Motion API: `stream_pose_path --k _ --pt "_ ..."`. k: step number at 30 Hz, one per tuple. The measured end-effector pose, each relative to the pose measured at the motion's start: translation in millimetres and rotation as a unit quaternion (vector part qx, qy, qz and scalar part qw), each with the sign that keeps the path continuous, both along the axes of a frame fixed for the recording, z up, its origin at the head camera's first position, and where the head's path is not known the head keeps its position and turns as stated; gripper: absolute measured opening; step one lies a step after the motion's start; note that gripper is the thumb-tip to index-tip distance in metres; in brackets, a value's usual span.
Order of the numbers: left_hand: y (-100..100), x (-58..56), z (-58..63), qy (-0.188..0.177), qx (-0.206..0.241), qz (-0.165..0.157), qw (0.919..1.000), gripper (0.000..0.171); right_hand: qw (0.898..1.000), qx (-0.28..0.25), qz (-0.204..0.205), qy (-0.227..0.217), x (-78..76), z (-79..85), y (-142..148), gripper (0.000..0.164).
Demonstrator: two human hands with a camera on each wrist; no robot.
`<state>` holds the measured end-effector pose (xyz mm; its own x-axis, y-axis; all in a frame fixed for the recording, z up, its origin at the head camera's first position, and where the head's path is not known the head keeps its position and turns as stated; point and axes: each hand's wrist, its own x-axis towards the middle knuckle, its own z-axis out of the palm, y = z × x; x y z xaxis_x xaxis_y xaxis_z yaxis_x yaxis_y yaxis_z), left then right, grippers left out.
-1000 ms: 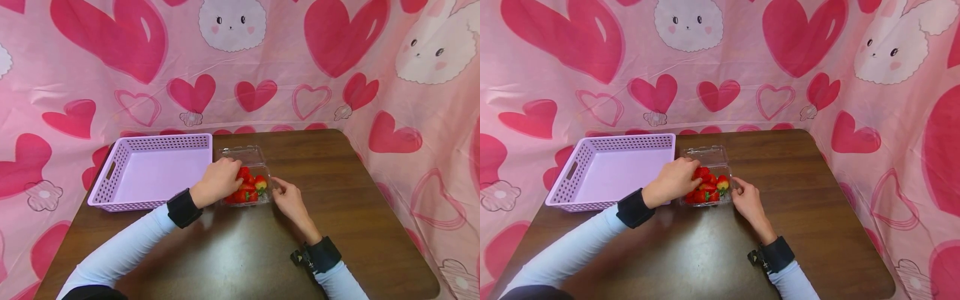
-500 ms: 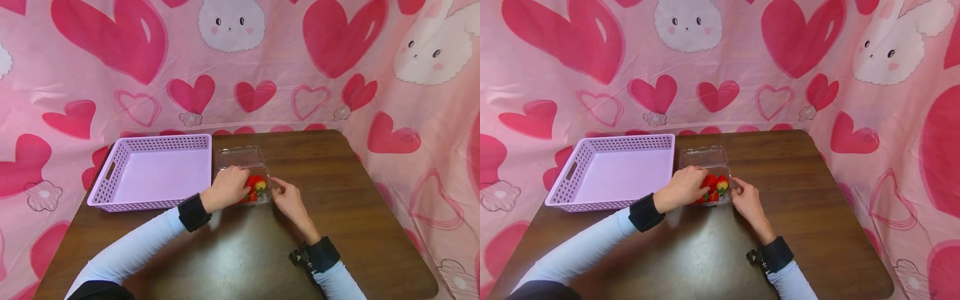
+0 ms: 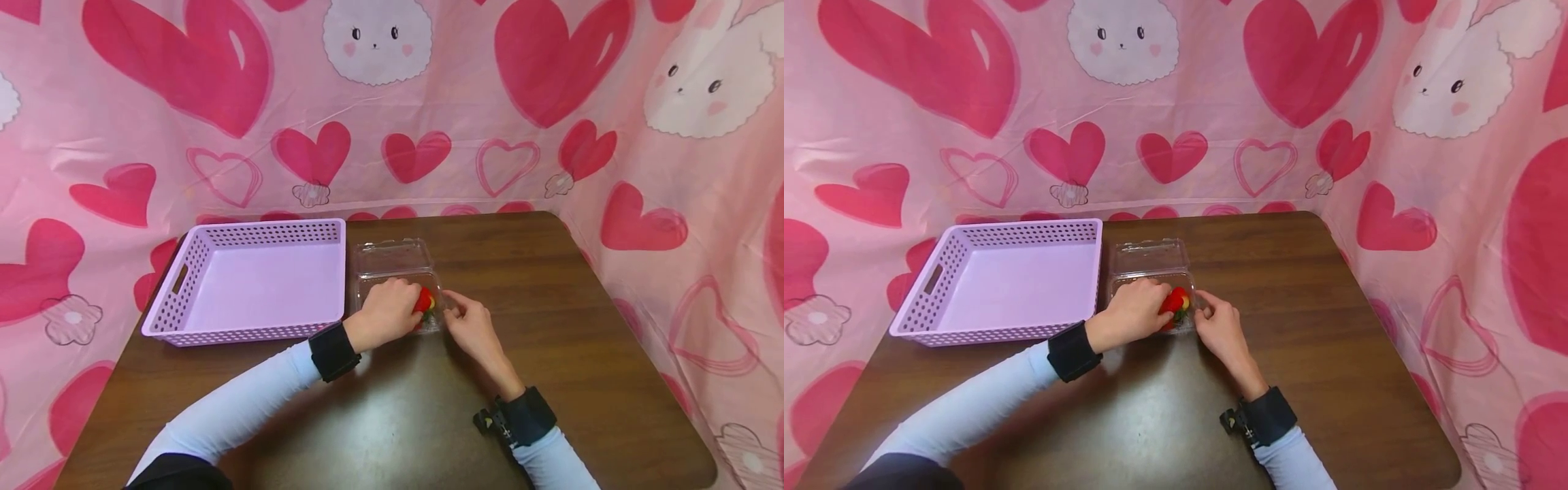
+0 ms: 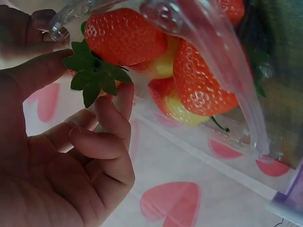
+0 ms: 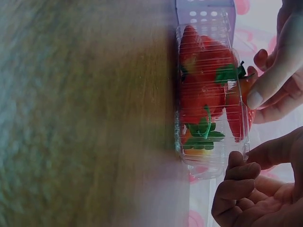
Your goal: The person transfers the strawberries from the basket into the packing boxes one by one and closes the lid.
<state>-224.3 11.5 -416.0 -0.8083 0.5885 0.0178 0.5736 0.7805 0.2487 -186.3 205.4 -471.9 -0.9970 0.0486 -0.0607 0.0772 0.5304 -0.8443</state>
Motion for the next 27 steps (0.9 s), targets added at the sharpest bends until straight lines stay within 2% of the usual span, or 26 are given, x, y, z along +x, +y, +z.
stream_pose_path --k 6,12,21,27 --pt "5 0.9 -3.4 0.009 -0.011 -0.002 0.9999 0.035 1.000 0.006 -0.007 0.009 -0.1 -0.8 -1 0.043" --pt "7 1.8 -5.0 -0.009 -0.005 -0.005 0.9999 0.039 1.000 -0.001 -0.001 -0.001 0.4 0.3 -1 0.045" --pt "11 1.2 -12.6 -0.009 0.003 -0.005 0.9999 0.041 1.000 0.001 0.000 0.006 0.6 0.7 0 0.045" --pt "13 2.4 -18.5 0.004 0.003 0.001 1.0000 0.039 1.000 0.003 0.003 0.011 -0.7 -1.2 1 0.047"
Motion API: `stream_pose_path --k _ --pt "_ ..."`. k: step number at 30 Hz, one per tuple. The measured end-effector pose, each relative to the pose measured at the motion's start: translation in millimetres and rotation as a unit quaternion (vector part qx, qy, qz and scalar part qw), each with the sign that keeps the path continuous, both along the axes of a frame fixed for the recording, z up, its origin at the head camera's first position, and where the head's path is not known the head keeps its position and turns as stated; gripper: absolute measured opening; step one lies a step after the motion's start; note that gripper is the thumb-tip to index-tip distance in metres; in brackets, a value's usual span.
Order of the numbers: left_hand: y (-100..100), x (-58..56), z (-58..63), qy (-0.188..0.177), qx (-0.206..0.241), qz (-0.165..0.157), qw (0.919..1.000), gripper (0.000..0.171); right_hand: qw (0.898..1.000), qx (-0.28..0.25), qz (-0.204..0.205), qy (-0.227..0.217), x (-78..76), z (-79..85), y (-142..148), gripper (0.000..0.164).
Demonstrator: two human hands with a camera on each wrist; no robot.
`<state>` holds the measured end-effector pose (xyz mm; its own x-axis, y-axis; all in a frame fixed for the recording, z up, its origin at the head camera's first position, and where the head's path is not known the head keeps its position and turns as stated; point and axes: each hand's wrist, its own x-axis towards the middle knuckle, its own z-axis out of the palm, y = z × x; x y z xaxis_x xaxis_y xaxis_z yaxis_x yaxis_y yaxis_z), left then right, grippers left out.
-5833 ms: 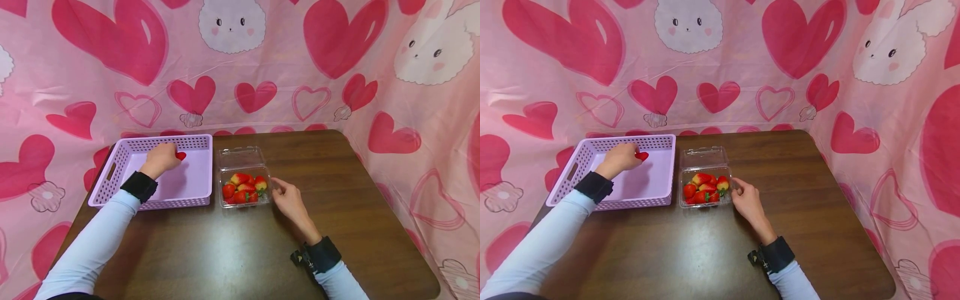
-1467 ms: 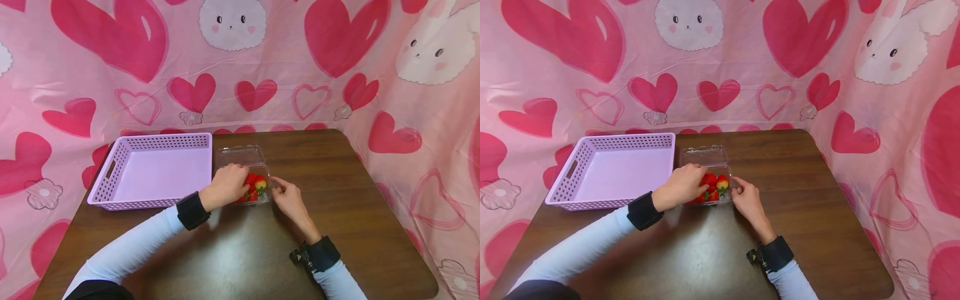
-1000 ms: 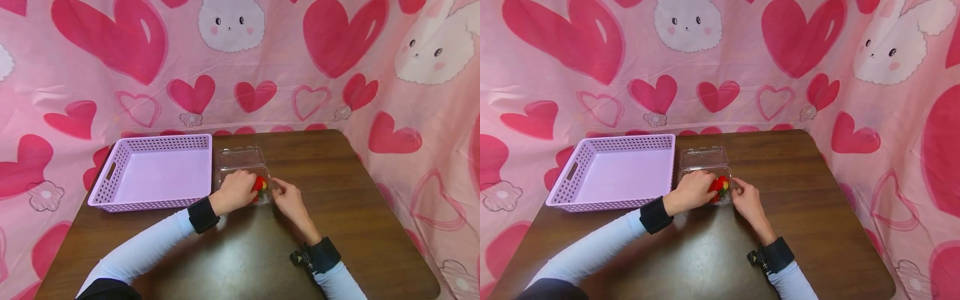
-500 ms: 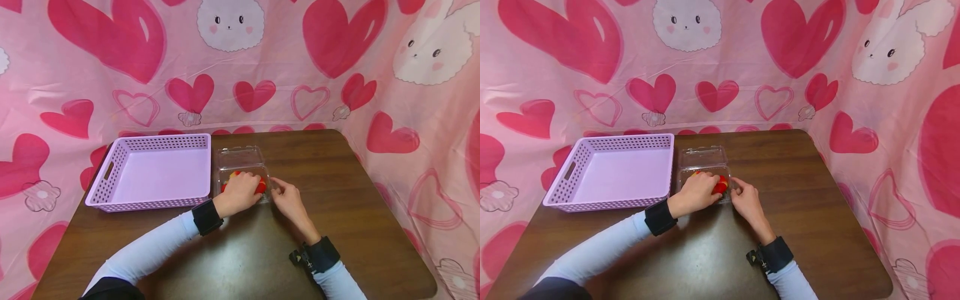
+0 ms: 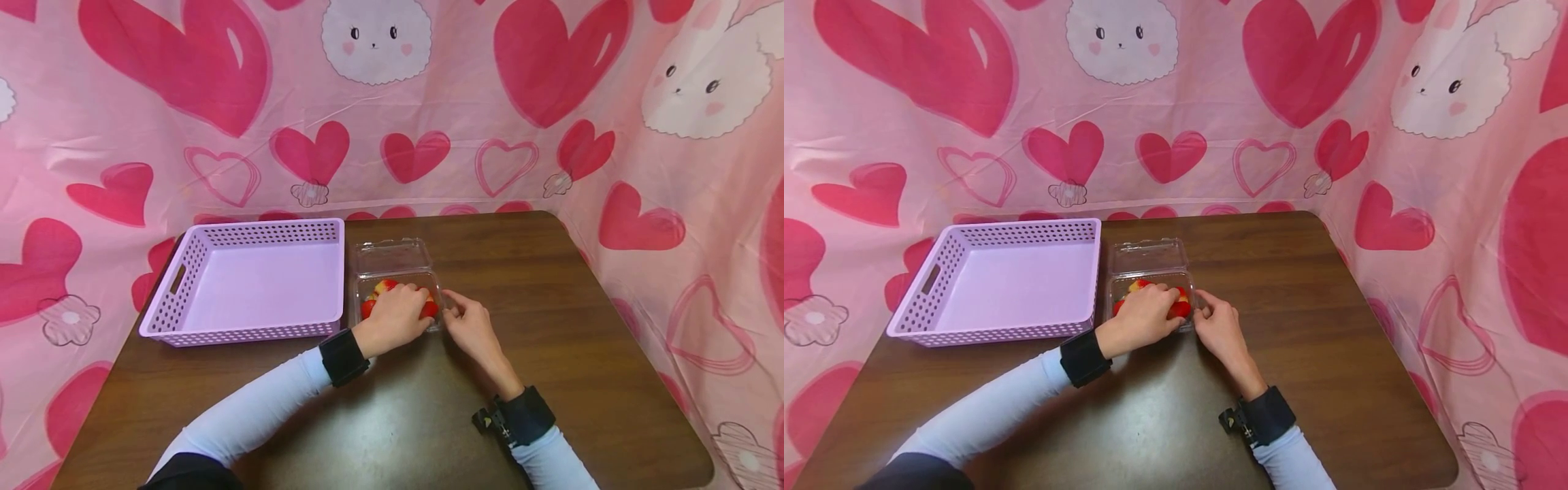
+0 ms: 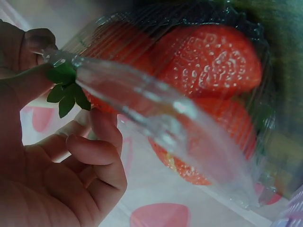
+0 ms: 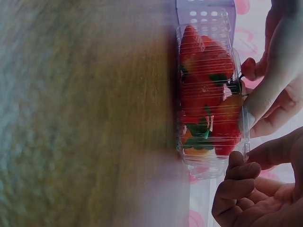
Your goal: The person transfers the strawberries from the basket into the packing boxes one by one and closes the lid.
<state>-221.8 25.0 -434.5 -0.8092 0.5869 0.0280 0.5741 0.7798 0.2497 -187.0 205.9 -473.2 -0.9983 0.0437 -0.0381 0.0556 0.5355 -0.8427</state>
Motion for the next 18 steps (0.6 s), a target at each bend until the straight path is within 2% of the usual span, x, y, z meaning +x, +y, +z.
stream_pose_path --k 5,11,18 --pt "0 1.6 -2.5 0.014 -0.003 0.007 0.9999 0.036 1.000 0.002 -0.002 0.000 -0.7 -0.4 -1 0.047" --pt "-5 3.8 -5.0 0.011 0.021 0.010 0.9997 0.034 1.000 0.002 0.000 0.001 -0.7 0.6 -1 0.046" --pt "-20 7.3 -8.9 0.020 0.076 -0.018 0.9967 0.032 1.000 0.003 -0.002 0.006 0.2 0.8 -2 0.045"
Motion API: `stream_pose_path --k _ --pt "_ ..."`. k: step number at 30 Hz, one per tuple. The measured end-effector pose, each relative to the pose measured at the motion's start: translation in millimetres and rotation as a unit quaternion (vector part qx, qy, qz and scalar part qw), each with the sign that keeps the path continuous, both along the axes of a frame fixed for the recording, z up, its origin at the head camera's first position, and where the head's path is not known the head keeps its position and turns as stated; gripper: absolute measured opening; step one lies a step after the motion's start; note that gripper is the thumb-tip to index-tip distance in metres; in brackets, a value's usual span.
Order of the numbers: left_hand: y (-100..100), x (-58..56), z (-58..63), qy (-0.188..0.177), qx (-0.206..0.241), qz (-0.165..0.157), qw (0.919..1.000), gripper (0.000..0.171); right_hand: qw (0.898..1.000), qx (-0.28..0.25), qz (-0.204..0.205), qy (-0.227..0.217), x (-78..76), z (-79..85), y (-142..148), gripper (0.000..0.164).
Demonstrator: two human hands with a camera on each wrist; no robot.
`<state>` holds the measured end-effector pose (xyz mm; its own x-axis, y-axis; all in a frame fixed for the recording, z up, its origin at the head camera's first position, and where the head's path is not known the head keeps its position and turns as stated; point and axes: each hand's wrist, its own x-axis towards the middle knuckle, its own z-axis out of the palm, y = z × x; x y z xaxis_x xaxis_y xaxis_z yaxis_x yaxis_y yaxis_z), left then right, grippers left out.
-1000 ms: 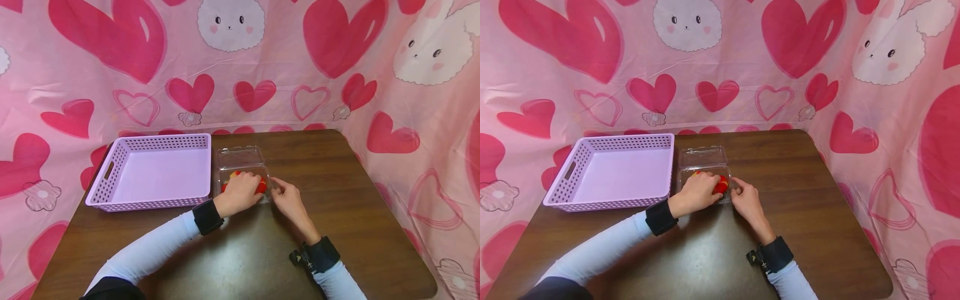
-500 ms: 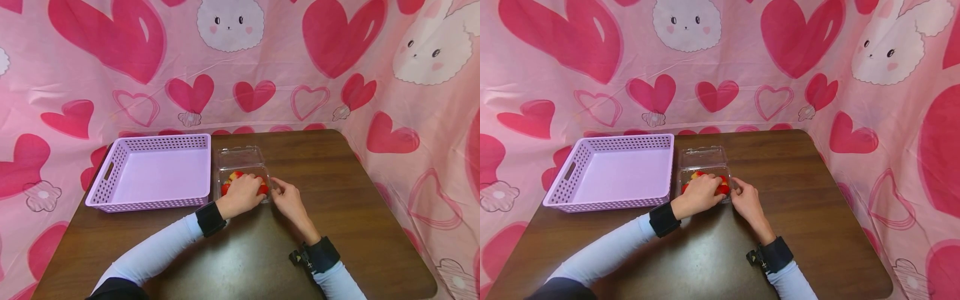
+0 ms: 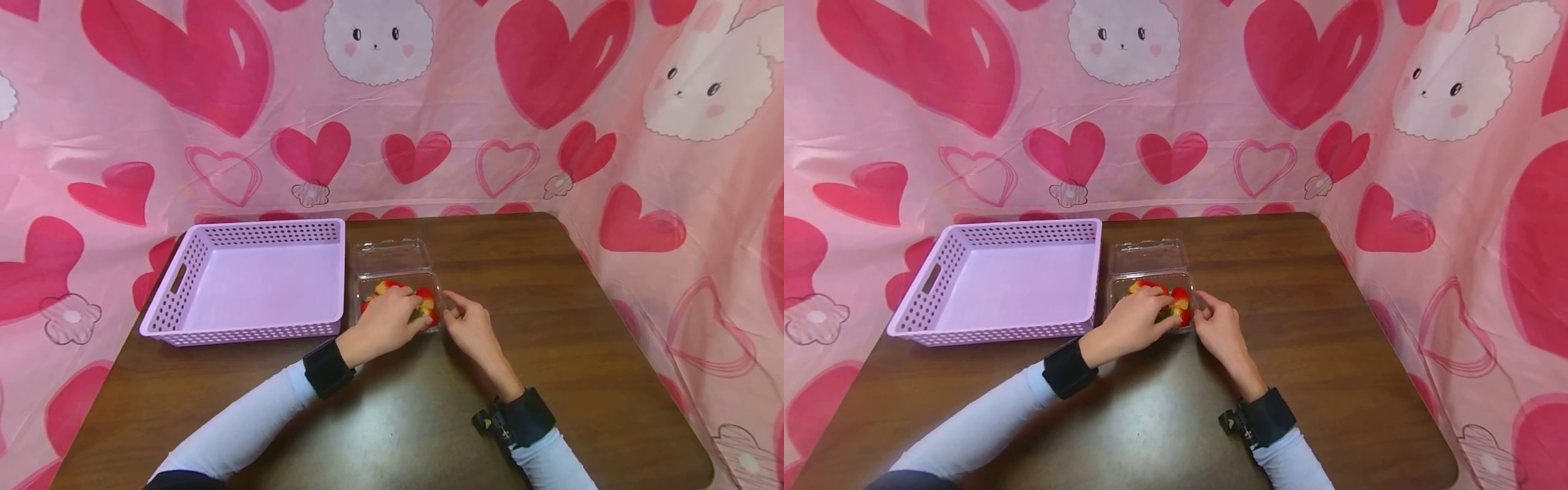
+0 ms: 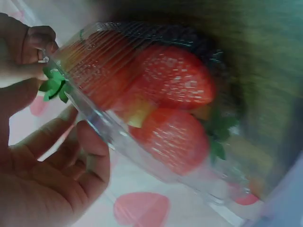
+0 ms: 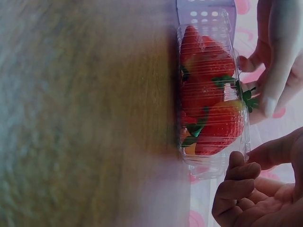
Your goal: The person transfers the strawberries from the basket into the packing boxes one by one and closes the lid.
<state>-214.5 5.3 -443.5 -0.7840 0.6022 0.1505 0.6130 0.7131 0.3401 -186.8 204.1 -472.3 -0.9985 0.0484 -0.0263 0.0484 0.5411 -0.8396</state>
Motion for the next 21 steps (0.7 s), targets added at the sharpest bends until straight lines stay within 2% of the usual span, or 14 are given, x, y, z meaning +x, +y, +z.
stream_pose_path --k 5,8,15,21 --pt "-18 5.2 -0.2 0.022 0.057 -0.013 0.9980 0.025 1.000 0.000 -0.004 0.007 0.7 -1.6 0 0.044" --pt "-29 8.7 1.9 0.026 0.078 -0.015 0.9965 0.028 1.000 0.000 -0.009 0.008 0.9 -1.9 1 0.043" --pt "-49 16.1 1.1 0.009 0.075 0.037 0.9965 0.046 1.000 0.000 -0.022 0.003 2.5 -2.2 2 0.043" --pt "-58 13.1 -1.6 -0.005 0.095 0.062 0.9935 0.053 1.000 0.000 -0.024 0.003 3.7 -2.1 5 0.043"
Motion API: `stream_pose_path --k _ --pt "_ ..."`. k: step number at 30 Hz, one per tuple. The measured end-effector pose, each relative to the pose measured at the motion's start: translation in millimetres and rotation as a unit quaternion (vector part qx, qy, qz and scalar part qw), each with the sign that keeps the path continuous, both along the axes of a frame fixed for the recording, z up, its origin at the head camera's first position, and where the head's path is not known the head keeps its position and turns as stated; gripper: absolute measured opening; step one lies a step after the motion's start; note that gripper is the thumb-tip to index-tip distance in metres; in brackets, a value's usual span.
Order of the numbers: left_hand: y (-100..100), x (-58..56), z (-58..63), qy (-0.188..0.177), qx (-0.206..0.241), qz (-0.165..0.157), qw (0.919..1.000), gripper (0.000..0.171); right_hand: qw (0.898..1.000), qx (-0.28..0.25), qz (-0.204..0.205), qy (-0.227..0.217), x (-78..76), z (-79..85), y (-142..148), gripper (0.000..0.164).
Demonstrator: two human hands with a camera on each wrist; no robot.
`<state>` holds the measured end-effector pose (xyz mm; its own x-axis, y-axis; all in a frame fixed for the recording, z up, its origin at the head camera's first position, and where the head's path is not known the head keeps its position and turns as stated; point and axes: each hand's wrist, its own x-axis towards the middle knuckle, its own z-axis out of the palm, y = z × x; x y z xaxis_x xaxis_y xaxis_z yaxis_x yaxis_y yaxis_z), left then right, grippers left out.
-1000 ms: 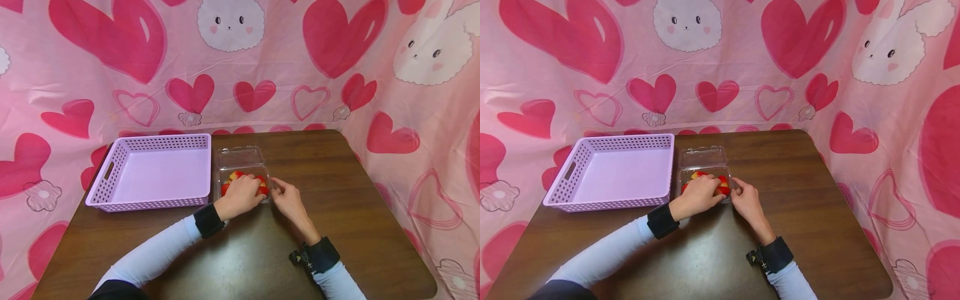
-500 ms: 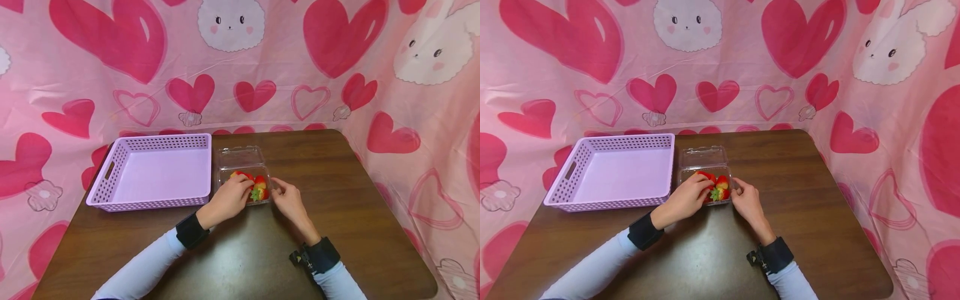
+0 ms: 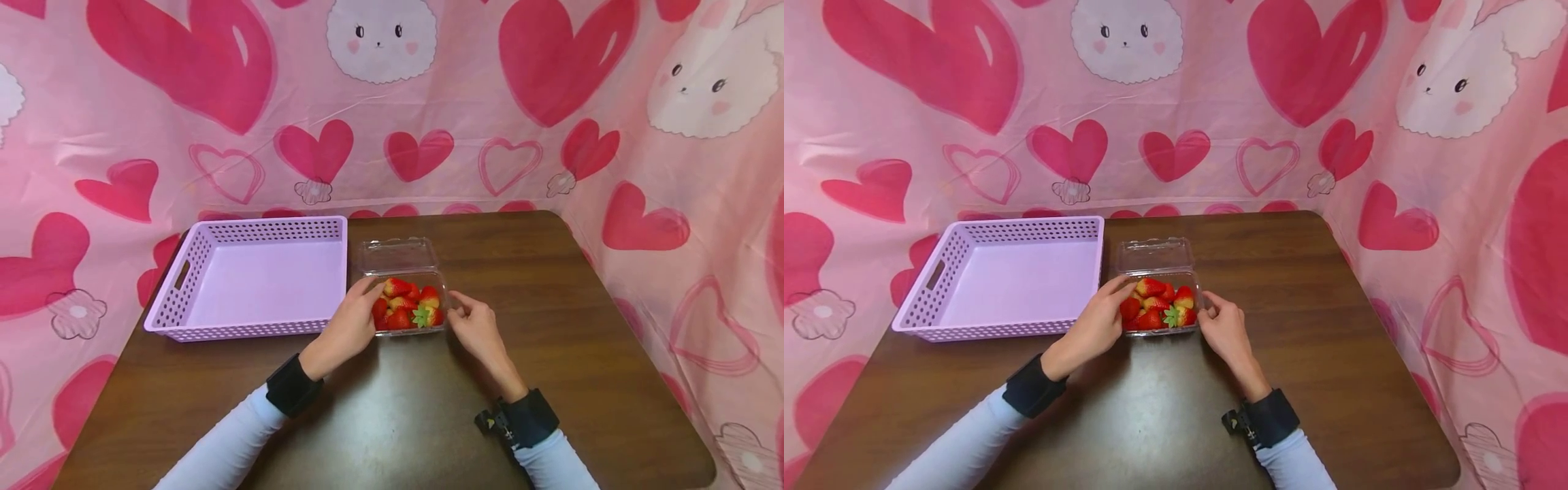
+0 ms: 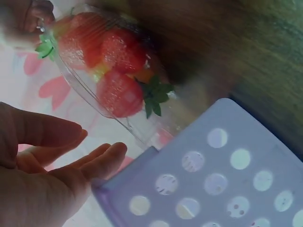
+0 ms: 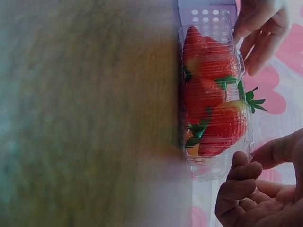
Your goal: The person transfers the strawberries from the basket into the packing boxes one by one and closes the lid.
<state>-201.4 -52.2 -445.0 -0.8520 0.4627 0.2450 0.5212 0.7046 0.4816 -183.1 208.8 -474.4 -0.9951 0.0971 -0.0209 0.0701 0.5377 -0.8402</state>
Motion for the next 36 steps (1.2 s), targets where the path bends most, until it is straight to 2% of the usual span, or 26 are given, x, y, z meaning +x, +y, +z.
stream_pose_path --k 5,13,19,24,29,34,36 --pt "-3 -4.6 -0.3 -0.020 0.018 0.006 0.9996 0.054 1.000 0.006 0.005 -0.002 2.6 0.2 6 0.043" --pt "-3 -7.0 -1.1 0.012 0.041 0.030 0.9986 0.042 1.000 0.007 0.011 -0.005 8.6 0.5 15 0.042" --pt "1 -10.8 4.0 -0.003 0.038 0.048 0.9981 0.038 0.999 -0.013 0.028 -0.015 7.3 -1.0 22 0.037" --pt "8 -19.4 12.9 -0.038 -0.013 0.065 0.9971 0.040 0.996 -0.080 0.015 -0.024 -8.4 0.1 26 0.036" --pt "15 -29.6 17.7 -0.078 -0.057 0.083 0.9919 0.040 0.985 -0.166 0.007 -0.049 -32.9 4.8 27 0.038" --pt "19 -33.6 13.5 -0.086 -0.057 0.090 0.9906 0.021 0.969 -0.229 0.021 -0.095 -52.4 3.4 29 0.044" --pt "19 -33.9 11.4 -0.087 -0.053 0.093 0.9904 0.019 0.960 -0.254 0.027 -0.113 -57.4 1.8 29 0.046"
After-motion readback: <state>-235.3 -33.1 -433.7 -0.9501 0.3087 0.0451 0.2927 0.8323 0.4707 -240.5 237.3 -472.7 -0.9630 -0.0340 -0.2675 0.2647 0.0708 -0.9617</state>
